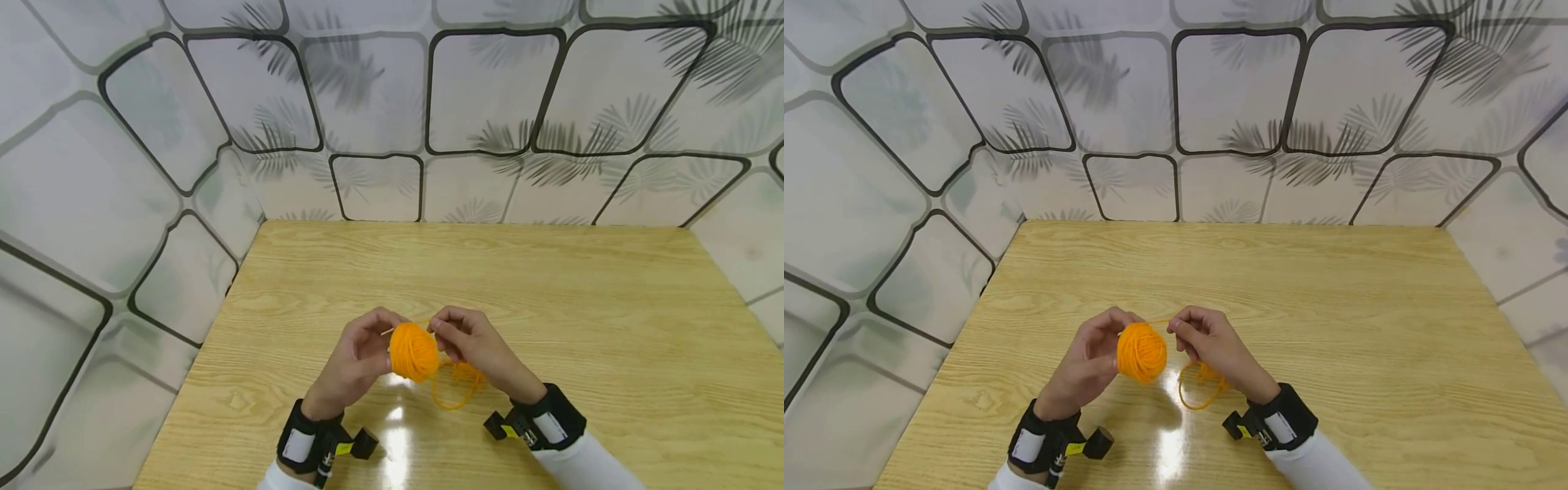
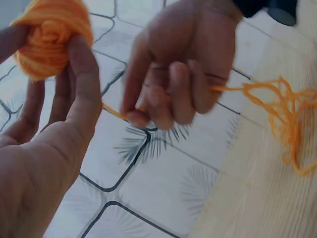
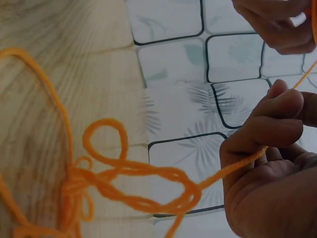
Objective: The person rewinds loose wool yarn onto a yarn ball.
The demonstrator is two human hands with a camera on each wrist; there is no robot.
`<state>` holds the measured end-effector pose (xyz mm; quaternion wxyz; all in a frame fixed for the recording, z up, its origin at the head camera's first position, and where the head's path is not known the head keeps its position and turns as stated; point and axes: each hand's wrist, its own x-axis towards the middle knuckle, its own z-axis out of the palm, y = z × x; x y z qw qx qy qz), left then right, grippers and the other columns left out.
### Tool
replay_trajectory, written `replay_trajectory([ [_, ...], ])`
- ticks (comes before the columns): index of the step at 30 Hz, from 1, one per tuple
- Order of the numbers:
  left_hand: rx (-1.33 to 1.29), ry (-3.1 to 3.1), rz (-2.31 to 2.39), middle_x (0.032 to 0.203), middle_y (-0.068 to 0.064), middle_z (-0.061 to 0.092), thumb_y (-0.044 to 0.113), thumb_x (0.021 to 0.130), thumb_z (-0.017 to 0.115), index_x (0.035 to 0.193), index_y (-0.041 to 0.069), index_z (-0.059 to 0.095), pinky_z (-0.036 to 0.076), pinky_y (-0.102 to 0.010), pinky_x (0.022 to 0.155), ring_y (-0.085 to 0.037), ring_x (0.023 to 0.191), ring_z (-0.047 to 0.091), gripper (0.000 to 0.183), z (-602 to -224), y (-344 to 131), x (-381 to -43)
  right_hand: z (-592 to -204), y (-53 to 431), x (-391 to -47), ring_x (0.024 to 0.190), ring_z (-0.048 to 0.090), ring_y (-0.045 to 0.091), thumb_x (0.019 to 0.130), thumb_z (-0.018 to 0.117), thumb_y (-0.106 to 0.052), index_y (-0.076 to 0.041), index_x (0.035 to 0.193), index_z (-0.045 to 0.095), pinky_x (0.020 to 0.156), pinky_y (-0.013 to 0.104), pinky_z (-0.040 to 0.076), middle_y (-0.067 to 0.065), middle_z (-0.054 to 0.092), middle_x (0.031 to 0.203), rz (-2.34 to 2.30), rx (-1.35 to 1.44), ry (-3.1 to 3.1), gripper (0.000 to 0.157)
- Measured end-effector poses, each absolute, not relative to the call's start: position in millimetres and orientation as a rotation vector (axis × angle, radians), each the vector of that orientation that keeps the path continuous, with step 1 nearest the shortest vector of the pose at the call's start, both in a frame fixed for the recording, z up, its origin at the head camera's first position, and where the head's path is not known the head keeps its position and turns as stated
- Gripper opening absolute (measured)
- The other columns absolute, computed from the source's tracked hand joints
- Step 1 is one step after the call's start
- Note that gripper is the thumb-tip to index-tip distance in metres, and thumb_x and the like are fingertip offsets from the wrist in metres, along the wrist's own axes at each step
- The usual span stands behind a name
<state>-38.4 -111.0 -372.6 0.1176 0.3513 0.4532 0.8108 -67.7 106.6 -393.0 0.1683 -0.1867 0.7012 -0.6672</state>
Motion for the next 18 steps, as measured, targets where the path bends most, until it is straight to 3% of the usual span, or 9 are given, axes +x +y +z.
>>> replay_trajectory([
  [5,0.693,1.463,2.563,0.112,-0.01,0.05,0.001,0.088,0.051,0.115,0.001,0.047,0.047,-0.034,0.085,-0.02,0.098,0.054,0.027,-371.4,-110.1,-39.8,-394.6,101.1,-49.1,0.05,0.04,0.019,0.096,0.047,-0.027,-0.005,0.095,0.056,0.041,0.035,0.037,0.02,0.051,0.074,-1.814,-0.675,2.033,0.024],
  [10,0.368,1.847,2.61,0.111,-0.016,0.048,0.007,0.082,0.065,0.111,-0.004,0.047,0.047,-0.04,0.085,-0.027,0.098,0.054,0.036,-373.5,-103.5,-43.7,-386.6,98.8,-31.7,0.049,0.039,0.012,0.095,0.048,-0.028,-0.015,0.092,0.057,0.04,0.027,0.036,0.008,0.054,0.073,-1.688,-0.81,2.176,0.016],
  [18,0.382,2.42,2.306,0.106,-0.014,0.052,-0.001,0.078,0.066,0.106,0.0,0.051,0.05,-0.04,0.077,-0.031,0.095,0.054,0.031,-380.5,-97.5,-45.7,-362.9,101.5,-15.6,0.055,0.04,0.008,0.094,0.051,-0.03,-0.025,0.09,0.057,0.044,0.025,0.036,-0.007,0.05,0.07,-1.619,-0.88,2.373,0.008],
])
